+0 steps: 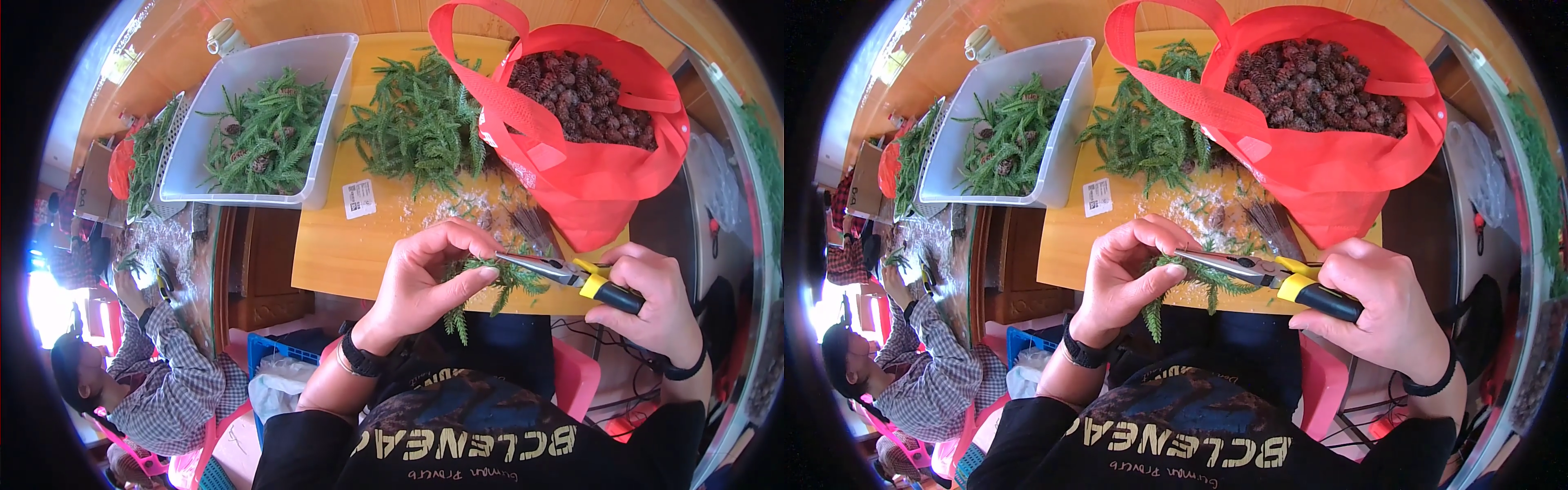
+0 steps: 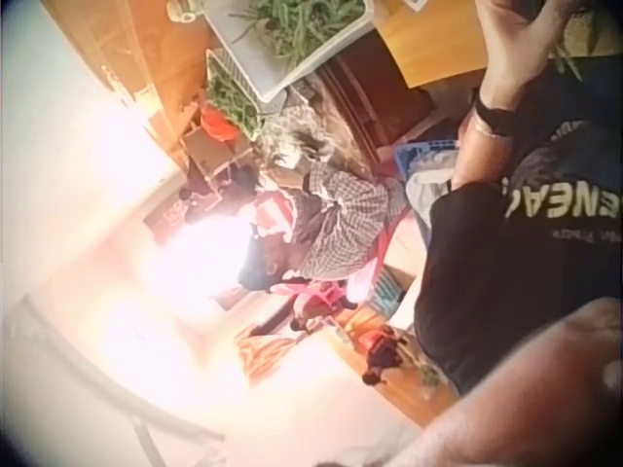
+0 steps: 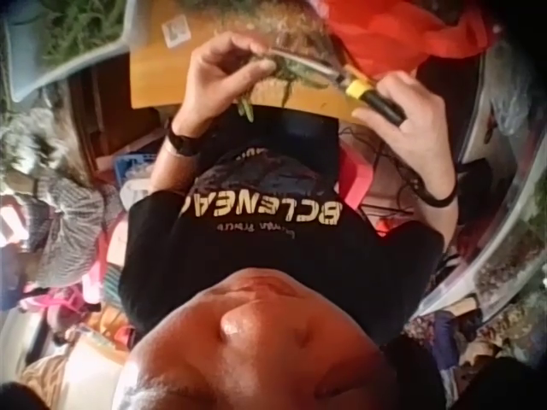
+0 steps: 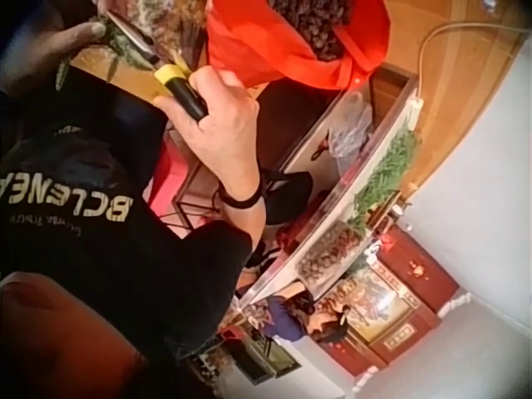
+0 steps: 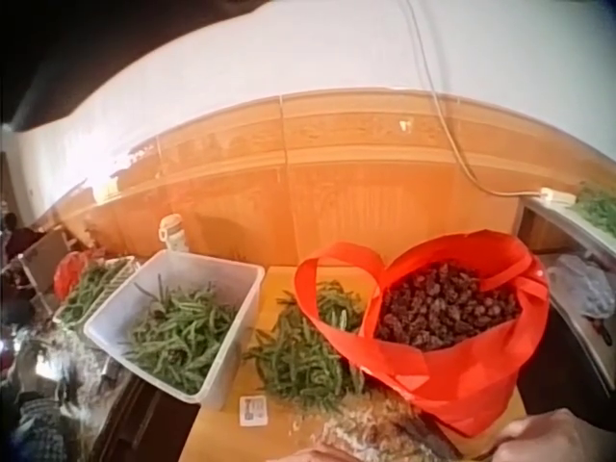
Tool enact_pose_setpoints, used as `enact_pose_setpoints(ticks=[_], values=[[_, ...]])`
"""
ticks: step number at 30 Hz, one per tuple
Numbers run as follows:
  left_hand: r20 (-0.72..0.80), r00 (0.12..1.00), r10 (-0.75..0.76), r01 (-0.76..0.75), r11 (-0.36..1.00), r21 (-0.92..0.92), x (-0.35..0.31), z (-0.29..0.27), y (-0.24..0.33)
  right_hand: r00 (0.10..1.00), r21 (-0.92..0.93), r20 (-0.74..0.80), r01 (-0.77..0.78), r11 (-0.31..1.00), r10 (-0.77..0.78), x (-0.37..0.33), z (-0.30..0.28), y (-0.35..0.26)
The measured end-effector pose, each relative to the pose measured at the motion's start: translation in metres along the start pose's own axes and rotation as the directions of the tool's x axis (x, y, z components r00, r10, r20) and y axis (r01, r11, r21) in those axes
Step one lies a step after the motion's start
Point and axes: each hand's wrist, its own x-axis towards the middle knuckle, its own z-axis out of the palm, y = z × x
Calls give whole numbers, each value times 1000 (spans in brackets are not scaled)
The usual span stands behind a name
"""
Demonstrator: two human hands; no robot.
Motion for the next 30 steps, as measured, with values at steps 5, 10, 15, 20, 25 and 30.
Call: enact_pose_setpoints(ticks=[5,10,15,20,25,30], values=[[55,998,34,-36,999,32,1,-5,-3,990,23,129,-64,998,60,2,-5,3],[123,984,132,-151,976,160,4,-9,-4,953,136,281,-152,979,109,5,-14,5],[172,971,166,-205,950,237,4,-9,0,886,343,447,-299,890,126,12,-20,5],[231,949,214,-252,956,152,3,-9,1,732,347,677,-417,840,84,16,-23,14],[306,924,232,-275,956,106,4,-5,3,629,470,765,-398,788,-139,22,-20,34],[315,923,221,-245,969,36,5,1,5,305,394,906,-858,328,-293,22,-17,50]])
